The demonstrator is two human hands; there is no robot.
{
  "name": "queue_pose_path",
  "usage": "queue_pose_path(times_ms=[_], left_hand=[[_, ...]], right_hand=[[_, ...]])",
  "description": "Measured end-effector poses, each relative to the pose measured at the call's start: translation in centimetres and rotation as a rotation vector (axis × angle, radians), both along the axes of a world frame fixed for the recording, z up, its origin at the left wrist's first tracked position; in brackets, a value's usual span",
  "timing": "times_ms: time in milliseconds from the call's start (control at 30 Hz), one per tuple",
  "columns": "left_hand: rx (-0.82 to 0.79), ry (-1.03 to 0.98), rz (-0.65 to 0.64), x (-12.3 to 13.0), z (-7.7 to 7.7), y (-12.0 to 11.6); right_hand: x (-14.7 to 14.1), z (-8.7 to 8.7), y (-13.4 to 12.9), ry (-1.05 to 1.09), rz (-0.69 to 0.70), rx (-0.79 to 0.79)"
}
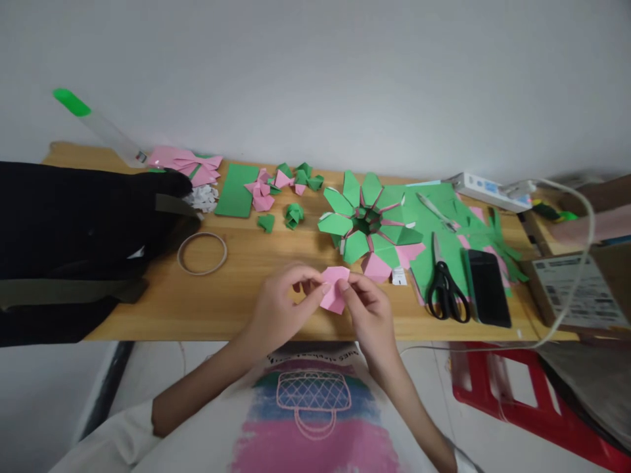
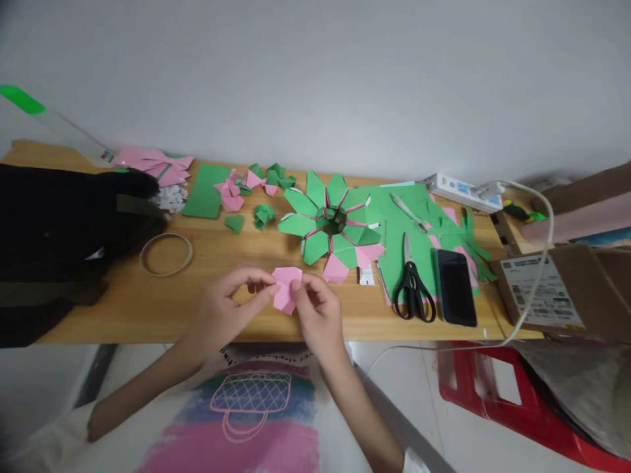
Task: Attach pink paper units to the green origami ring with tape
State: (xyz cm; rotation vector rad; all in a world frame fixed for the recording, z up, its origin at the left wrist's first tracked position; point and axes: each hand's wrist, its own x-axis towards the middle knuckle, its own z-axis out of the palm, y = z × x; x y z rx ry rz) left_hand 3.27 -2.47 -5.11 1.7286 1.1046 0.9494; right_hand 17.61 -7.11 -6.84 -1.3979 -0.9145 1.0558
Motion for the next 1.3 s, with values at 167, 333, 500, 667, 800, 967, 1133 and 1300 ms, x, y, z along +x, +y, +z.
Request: queue_pose_path(times_ms=[167, 333, 500, 667, 800, 967, 1133, 1300], left_hand=[[-0.287, -0.121, 0.026, 0.4, -0.6, 1.1], [-0.416, -0.167, -0.061, 0.6, -1.2, 1.6], [-0.461, -0.186, 0.0, 0.2, -1.6, 2.1], [-0.521, -0.242, 0.082, -0.5, -1.8, 2.9], [-0.573, -0.257, 0.103, -0.6, -1.8, 3.0], [-0.601, -0.245, 0.072, -0.4, -2.2, 2.9], [-0.601, -0.198, -0.022, 0.4, -2.7, 2.7], [-0.534, -0.069, -0.209, 0.5, -1.5, 2.0]], right_hand=[[-0.1, 0.1, -0.1, 0.012, 0.008, -0.019], [-0.1, -0.1, -0.1, 0.071, 0.048, -0.039], [-0.3, -2.0, 0.1, 0.306, -0.076, -0.091], [-1.3, -3.7, 1.8, 0.425, -0.252, -0.032], [-1.9, -4.0, 3.9, 0.462, -0.399, 0.041], [-1.8, -3.9, 4.5, 0.45, -0.472, 0.032], [-0.5, -3.8, 2.7, 0.384, -0.538, 0.018], [2.3, -3.1, -0.6, 0.322, -0.56, -0.013]])
